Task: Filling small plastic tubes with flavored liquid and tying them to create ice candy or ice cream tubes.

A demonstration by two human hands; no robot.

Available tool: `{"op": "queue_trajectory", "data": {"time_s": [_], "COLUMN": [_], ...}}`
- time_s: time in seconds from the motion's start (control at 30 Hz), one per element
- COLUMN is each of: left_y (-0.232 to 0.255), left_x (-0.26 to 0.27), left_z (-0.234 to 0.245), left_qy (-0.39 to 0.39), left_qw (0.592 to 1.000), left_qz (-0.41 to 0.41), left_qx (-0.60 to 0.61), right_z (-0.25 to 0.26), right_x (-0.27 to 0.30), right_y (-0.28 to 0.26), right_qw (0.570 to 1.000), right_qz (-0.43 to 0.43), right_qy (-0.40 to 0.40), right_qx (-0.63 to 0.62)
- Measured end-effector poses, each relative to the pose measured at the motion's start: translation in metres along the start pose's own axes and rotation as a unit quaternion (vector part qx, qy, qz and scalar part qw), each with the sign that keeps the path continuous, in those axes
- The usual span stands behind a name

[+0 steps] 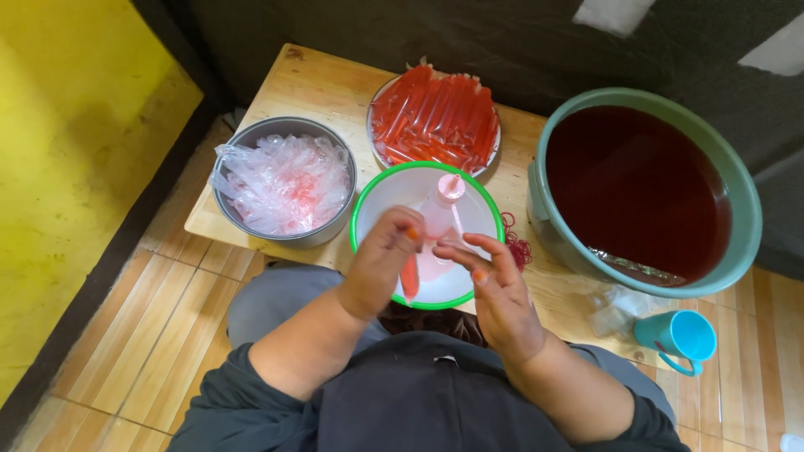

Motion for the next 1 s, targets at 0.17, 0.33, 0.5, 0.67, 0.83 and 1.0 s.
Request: {"op": "queue_trajectory", "data": {"time_s": [0.17, 0.33, 0.5, 0.67, 0.83, 1.0], "left_y": [0.030, 0.041, 0.027, -0.037, -0.063, -0.085], "left_x": [-0.002, -0.001, -0.003, 0.001, -0.005, -0.012], "left_z": [0.010, 0.007, 0.031, 0.058, 0.063, 0.050], "left_qy": [0.068, 0.112, 0.093, 0.090, 0.037, -0.079], "left_qw": [0.983, 0.968, 0.994, 0.987, 0.965, 0.927], "left_qz": [-0.047, -0.051, -0.050, -0.010, 0.001, -0.002], "left_qx": [0.162, 0.217, -0.021, -0.131, -0.261, -0.367], "right_z": [0.019, 0.015, 0.062, 0.096, 0.108, 0.080], "right_x": [0.009, 0.027, 0.007, -0.048, -0.138, -0.210], "right_y": [0.043, 0.078, 0.037, -0.034, -0.038, 0.019], "right_qw": [0.970, 0.956, 0.968, 0.913, 0.827, 0.544], "right_qz": [-0.136, -0.237, -0.130, -0.012, 0.122, 0.384], "right_qy": [-0.027, -0.094, 0.038, 0.115, 0.089, -0.106], "right_qx": [0.200, 0.146, 0.213, 0.390, 0.542, 0.739]}}
Point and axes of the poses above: each hand's wrist, its own x-axis away from the middle knuckle, its own z-axis out of the back of the hand, y = z × x, the point moved 8 cm from there along -x, towards the middle knuckle, and after that the axes turned 13 degrees about -x, right-handed, at the moved point
